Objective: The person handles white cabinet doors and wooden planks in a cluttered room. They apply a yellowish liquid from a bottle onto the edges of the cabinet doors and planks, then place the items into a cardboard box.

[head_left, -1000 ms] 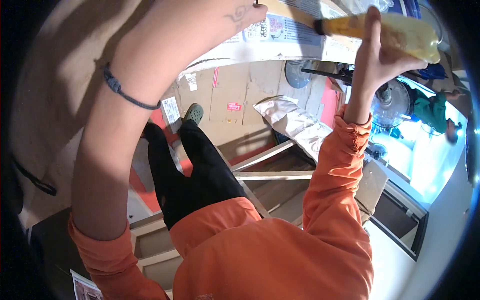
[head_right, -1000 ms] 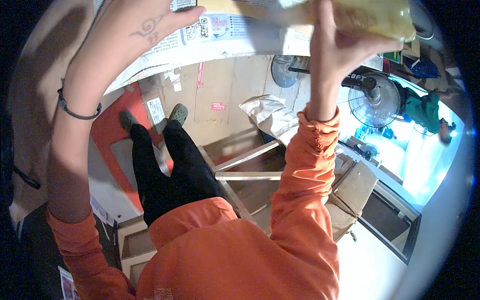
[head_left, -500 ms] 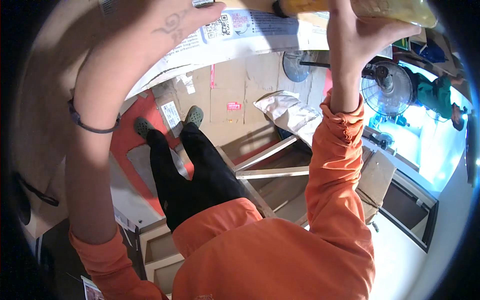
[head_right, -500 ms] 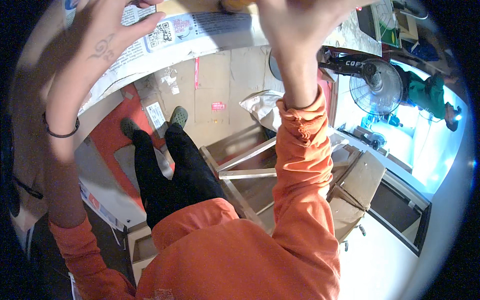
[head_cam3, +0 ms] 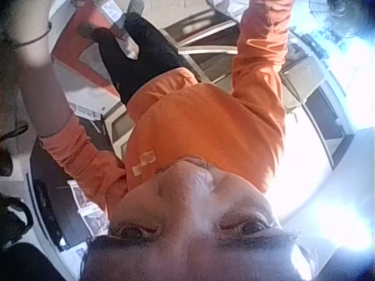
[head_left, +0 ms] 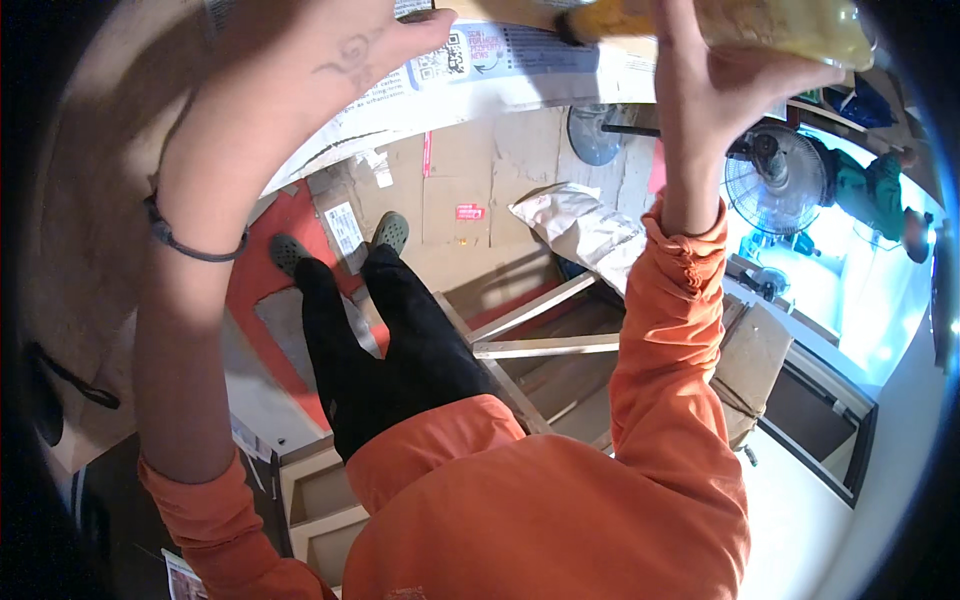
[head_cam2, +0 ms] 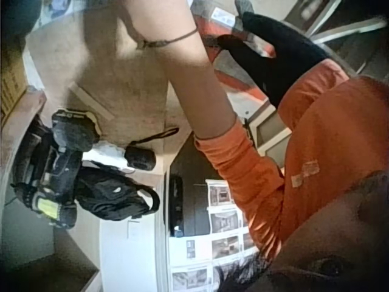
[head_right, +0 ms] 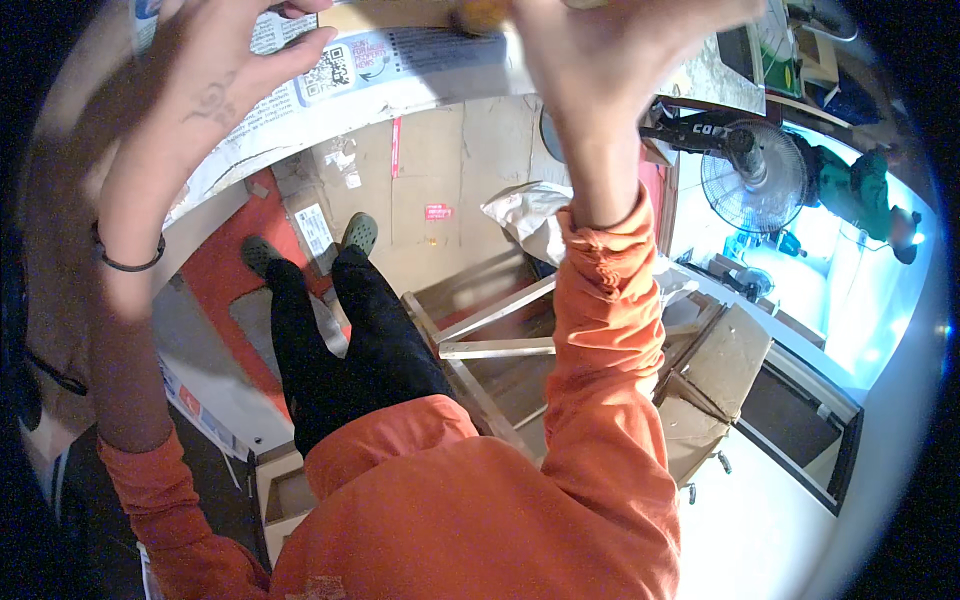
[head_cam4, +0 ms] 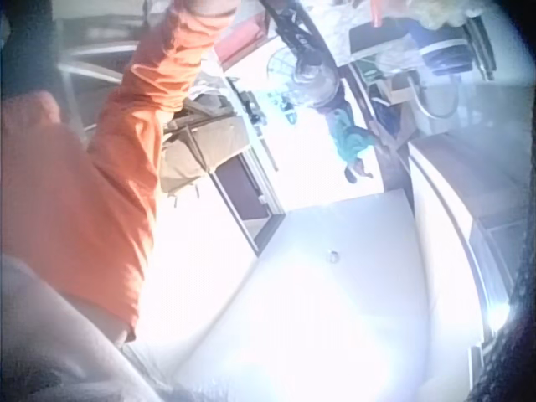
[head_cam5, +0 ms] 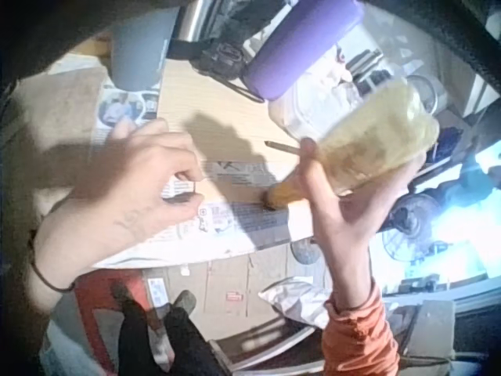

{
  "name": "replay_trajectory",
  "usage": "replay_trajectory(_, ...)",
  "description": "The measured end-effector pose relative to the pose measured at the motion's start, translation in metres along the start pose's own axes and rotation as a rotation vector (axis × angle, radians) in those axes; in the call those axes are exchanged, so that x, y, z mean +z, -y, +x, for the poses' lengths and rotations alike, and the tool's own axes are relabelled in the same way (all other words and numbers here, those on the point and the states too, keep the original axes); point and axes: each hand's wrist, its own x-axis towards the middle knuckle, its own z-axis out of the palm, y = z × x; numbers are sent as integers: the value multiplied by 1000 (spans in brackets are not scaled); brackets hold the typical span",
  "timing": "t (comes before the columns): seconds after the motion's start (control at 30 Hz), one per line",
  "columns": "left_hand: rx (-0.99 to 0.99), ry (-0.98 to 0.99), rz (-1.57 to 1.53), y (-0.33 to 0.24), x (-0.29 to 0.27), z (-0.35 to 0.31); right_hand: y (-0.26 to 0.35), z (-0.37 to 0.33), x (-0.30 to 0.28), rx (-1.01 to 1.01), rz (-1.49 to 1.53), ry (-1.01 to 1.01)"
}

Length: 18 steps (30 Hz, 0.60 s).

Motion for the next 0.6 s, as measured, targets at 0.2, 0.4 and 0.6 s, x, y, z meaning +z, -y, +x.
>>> replay_trajectory(0.2,24,-97,80,-8,3,-9,-6,15,11,-107,-146,-59)
replay_trajectory(0.4,-47,-52,137,-15,2,-10,-13,4,11,-84,131,22)
replay_trajectory(0.6,43,-63,-75,0,6,2,-40,-6,-31,153,-20,-141)
